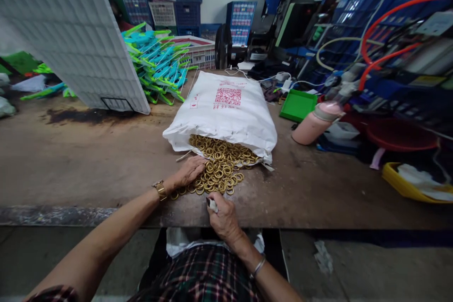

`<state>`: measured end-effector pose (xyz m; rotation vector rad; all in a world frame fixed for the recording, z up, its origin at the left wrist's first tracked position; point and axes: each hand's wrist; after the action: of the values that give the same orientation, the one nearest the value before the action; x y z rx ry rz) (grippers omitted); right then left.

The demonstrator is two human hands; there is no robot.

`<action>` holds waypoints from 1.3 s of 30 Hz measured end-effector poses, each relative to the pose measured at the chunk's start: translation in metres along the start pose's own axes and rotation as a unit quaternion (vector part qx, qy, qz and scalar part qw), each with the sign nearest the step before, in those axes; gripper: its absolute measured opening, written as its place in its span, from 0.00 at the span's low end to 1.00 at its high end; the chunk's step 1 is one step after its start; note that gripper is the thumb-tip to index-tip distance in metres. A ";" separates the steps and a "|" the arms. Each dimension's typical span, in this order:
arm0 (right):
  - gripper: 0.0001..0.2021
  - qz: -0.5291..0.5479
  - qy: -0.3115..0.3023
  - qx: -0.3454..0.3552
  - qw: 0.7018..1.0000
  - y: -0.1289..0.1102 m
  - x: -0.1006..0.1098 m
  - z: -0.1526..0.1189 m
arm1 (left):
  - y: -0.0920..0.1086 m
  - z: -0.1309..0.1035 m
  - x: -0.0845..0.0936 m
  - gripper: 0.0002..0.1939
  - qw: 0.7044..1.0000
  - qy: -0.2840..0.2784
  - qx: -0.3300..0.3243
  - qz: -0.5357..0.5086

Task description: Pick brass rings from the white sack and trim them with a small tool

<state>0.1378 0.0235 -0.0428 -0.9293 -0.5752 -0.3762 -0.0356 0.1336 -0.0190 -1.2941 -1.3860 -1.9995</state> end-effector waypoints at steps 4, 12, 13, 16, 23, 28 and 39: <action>0.06 0.004 -0.002 0.008 1.000 -0.002 -0.001 0.000 | 0.008 -0.005 0.005 0.18 0.997 0.006 0.017 -0.073; 0.09 -0.029 0.101 -0.080 0.991 0.014 0.027 -0.004 | -0.009 -0.068 0.007 0.17 0.957 0.233 0.154 -0.075; 0.09 -0.043 0.118 -0.102 0.987 0.021 0.035 -0.005 | -0.011 -0.083 0.003 0.18 0.953 0.248 0.168 -0.048; 0.11 -0.074 0.151 -0.162 0.972 0.039 0.058 -0.006 | -0.004 -0.119 -0.014 0.20 0.955 0.225 0.190 0.031; 0.11 -0.131 0.081 -0.124 0.980 0.047 0.059 -0.007 | 0.027 -0.137 -0.032 0.21 0.939 0.261 0.211 0.076; 0.11 -0.169 0.057 -0.063 0.982 0.051 0.053 -0.015 | 0.027 -0.136 -0.024 0.16 0.919 0.271 0.267 0.099; 0.10 -0.247 0.046 0.035 0.967 0.049 0.051 -0.017 | 0.034 -0.123 -0.012 0.07 0.910 0.202 0.337 0.134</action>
<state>0.2091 0.0329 -0.0512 -0.6882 -0.7291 -0.8375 -0.0627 0.0080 -0.0217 -0.6633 -1.4091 -1.3130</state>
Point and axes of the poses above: each hand's wrist, its own z-axis towards the middle knuckle, its own x-axis out of the back of the hand, y = z × x, and after that the axes turned 9 degrees about x, right-handed
